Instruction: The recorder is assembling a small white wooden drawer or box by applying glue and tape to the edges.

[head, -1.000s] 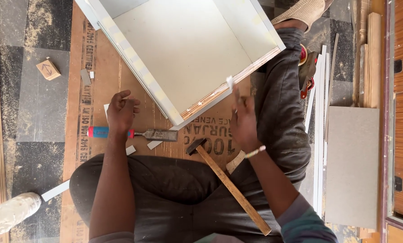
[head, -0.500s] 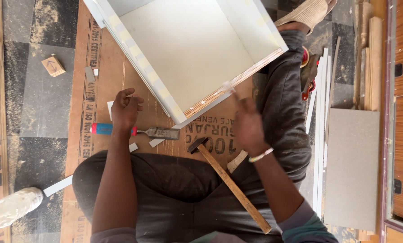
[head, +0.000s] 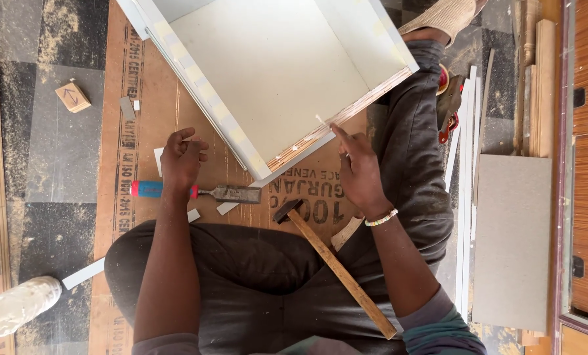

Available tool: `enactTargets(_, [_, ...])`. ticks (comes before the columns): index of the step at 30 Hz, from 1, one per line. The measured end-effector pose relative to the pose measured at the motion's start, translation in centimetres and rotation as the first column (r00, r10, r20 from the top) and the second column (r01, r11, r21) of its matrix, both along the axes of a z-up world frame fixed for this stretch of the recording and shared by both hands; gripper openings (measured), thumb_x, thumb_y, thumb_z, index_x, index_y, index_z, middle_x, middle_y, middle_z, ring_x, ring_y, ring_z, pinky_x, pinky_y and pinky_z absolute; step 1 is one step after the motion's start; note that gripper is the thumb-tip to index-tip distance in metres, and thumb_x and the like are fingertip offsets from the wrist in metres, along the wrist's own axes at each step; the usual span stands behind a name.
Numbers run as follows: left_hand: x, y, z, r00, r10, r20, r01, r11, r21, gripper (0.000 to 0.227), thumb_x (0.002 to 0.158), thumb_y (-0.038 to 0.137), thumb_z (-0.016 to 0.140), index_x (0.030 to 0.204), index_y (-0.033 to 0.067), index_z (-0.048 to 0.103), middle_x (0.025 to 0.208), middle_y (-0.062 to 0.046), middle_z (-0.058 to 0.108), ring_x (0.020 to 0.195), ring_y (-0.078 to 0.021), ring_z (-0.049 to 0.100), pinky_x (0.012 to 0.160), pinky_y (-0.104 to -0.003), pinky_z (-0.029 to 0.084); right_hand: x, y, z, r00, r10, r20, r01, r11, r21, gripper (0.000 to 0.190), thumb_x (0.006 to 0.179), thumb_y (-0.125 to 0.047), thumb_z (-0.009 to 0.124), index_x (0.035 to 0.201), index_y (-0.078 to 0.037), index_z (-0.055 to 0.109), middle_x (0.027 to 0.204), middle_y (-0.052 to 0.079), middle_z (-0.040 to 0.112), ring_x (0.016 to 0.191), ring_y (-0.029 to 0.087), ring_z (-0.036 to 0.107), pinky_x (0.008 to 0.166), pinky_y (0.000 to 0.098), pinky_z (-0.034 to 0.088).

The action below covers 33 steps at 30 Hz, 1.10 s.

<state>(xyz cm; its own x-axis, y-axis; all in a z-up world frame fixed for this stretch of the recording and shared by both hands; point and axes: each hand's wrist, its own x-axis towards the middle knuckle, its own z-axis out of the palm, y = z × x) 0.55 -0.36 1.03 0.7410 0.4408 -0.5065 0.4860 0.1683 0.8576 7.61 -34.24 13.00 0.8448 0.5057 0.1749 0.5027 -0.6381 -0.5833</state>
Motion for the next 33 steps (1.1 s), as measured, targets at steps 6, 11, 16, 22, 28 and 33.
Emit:
enactTargets(6, [-0.2,0.0,0.3,1.000,-0.006,0.002,0.005,0.999,0.034,0.044,0.096,0.016,0.055,0.137,0.0010,0.057,0.104,-0.009,0.074,0.078,-0.0109,0.067,0.068,-0.026,0.052,-2.4,-0.1,-2.9,0.988,-0.152,0.039,0.156,0.980,-0.121,0.073,0.092,0.017,0.054,0.160,-0.006,0.040,0.104,0.012,0.050,0.084,0.021,0.057,0.068,0.0334,0.054])
enactTargets(11, [-0.1,0.0,0.3,1.000,-0.008,0.009,0.008,1.000,0.012,0.043,0.096,0.017,0.055,0.137,0.0014,0.057,0.103,-0.008,0.074,0.078,-0.0107,0.067,0.066,-0.027,0.051,-4.5,-1.1,-0.7,0.987,0.004,0.160,0.031,0.976,-0.214,0.079,0.084,0.018,0.055,0.157,-0.012,0.046,0.107,0.014,0.049,0.085,0.021,0.057,0.061,0.0292,0.056])
enactTargets(16, [-0.3,-0.3,0.9,1.000,-0.012,-0.020,0.012,1.000,0.014,0.043,0.097,0.017,0.055,0.137,0.0024,0.057,0.101,-0.010,0.073,0.079,-0.0108,0.067,0.066,-0.027,0.050,-0.6,-2.2,-0.5,0.962,-0.238,0.137,0.260,0.950,-0.173,0.073,0.095,0.018,0.057,0.160,-0.014,0.045,0.110,0.013,0.051,0.077,0.016,0.056,0.056,0.0284,0.052])
enactTargets(22, [-0.3,0.0,-0.1,1.000,0.007,0.007,-0.007,1.000,0.024,0.042,0.097,0.016,0.054,0.136,0.0002,0.057,0.102,-0.010,0.074,0.079,-0.0122,0.067,0.070,-0.027,0.052,-4.6,1.9,-0.6,0.996,0.010,0.087,0.006,0.983,-0.182,0.075,0.086,0.014,0.059,0.156,-0.011,0.049,0.101,0.011,0.057,0.079,0.019,0.056,0.059,0.0257,0.052])
enactTargets(28, [-0.5,0.2,-0.6,1.000,0.007,0.017,-0.008,1.000,0.030,0.042,0.098,0.017,0.055,0.136,-0.0009,0.057,0.100,-0.011,0.074,0.078,-0.0126,0.068,0.073,-0.028,0.054,-5.4,2.5,-1.6,0.997,0.064,-0.051,-0.060,0.995,0.078,0.072,0.095,0.011,0.063,0.159,-0.020,0.046,0.095,0.004,0.057,0.080,0.016,0.056,0.061,0.0300,0.048])
enactTargets(33, [-0.2,0.3,-1.2,0.998,-0.018,0.059,0.015,0.999,0.047,0.044,0.095,0.016,0.056,0.136,-0.0011,0.055,0.103,-0.011,0.075,0.079,-0.0132,0.070,0.075,-0.027,0.055,-7.1,1.5,-2.3,0.995,0.030,0.094,-0.002,0.958,-0.285,0.072,0.095,0.009,0.063,0.160,-0.009,0.040,0.098,0.008,0.052,0.070,0.018,0.054,0.056,0.0337,0.047])
